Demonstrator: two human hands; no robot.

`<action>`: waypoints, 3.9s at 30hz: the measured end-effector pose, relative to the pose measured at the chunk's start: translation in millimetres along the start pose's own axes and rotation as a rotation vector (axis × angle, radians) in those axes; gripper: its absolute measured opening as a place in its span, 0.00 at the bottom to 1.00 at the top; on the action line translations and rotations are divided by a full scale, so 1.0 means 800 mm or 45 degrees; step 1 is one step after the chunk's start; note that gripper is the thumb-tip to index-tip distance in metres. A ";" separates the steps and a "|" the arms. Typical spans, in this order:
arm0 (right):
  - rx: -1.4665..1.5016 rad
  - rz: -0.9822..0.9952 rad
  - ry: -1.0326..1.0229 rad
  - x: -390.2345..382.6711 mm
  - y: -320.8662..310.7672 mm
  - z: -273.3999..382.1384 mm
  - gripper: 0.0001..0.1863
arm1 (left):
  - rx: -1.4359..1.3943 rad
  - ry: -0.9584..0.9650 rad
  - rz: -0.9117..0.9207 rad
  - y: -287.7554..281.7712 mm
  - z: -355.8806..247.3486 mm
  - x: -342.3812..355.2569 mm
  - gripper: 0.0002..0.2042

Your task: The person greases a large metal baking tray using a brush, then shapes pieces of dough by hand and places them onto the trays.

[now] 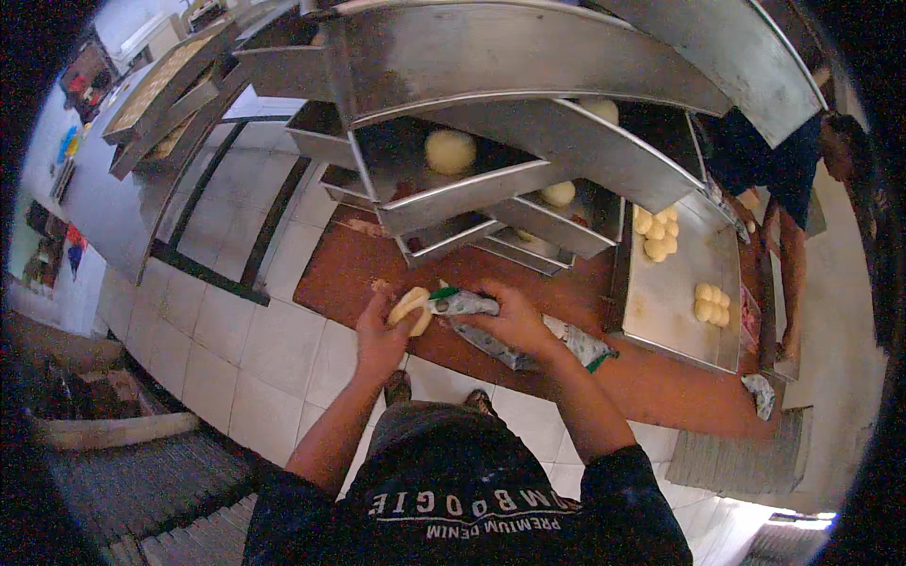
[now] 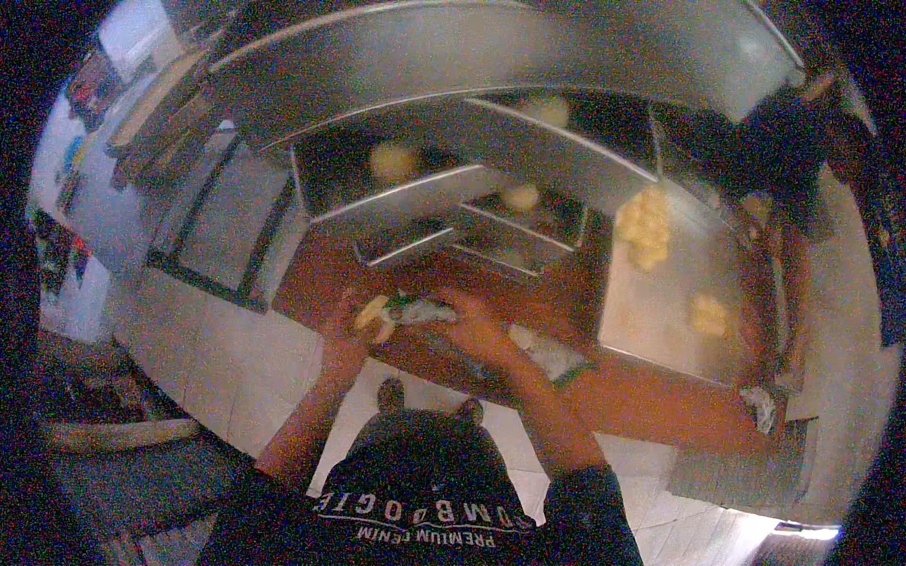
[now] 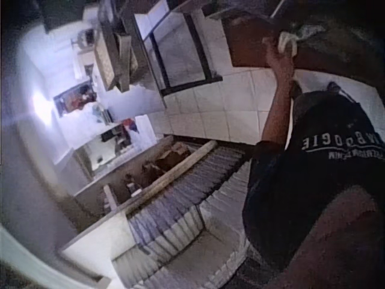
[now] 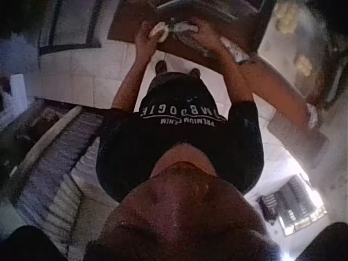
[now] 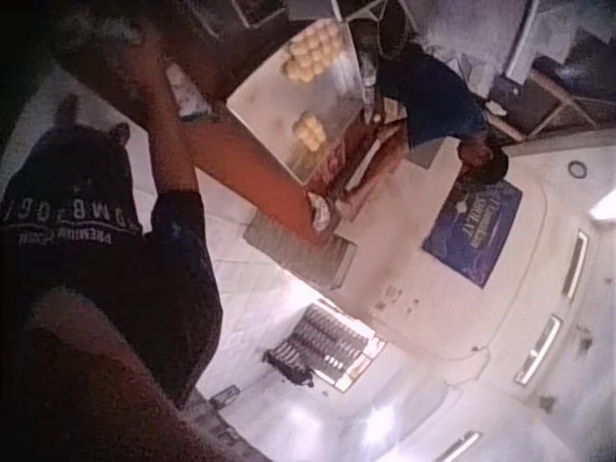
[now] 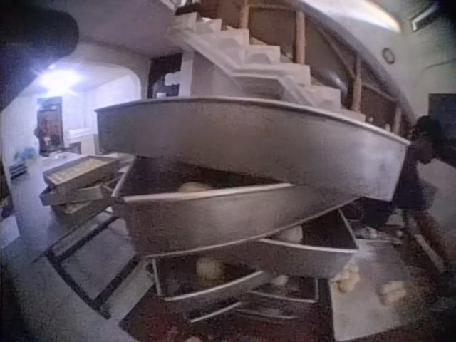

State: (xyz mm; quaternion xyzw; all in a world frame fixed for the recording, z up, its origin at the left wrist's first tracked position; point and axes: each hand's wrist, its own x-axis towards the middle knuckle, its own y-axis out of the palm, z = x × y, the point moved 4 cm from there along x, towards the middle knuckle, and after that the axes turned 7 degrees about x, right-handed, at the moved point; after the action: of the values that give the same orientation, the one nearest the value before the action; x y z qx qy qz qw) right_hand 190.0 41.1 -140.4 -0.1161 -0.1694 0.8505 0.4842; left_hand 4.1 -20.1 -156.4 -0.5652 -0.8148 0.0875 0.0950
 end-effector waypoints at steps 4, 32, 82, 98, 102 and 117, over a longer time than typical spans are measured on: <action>0.014 0.062 0.016 0.005 0.014 0.004 0.23 | 0.181 -0.146 0.133 0.021 -0.009 -0.016 0.10; -0.756 0.008 -0.066 0.004 0.025 0.004 0.22 | -0.723 -0.233 0.337 -0.038 0.009 -0.021 0.29; 0.715 -0.236 -0.069 -0.051 -0.008 0.056 0.08 | -0.215 -0.298 0.633 0.044 -0.093 -0.042 0.23; -0.076 -0.354 -0.387 -0.070 0.006 0.083 0.12 | -0.233 -0.398 0.641 0.035 -0.068 -0.029 0.25; -0.404 -0.332 -0.779 -0.093 0.011 0.108 0.13 | 0.217 -0.401 0.985 0.018 -0.091 -0.022 0.32; 1.684 0.031 0.225 -0.081 0.044 0.061 0.07 | -0.650 0.225 0.651 0.051 -0.091 -0.054 0.29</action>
State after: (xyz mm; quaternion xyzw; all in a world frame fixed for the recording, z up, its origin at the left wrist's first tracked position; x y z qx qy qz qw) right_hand 177.4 -39.7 -107.3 0.1342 0.4294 0.7680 0.4558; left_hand 74.3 -43.8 -99.0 -0.7613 -0.6316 -0.1468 -0.0040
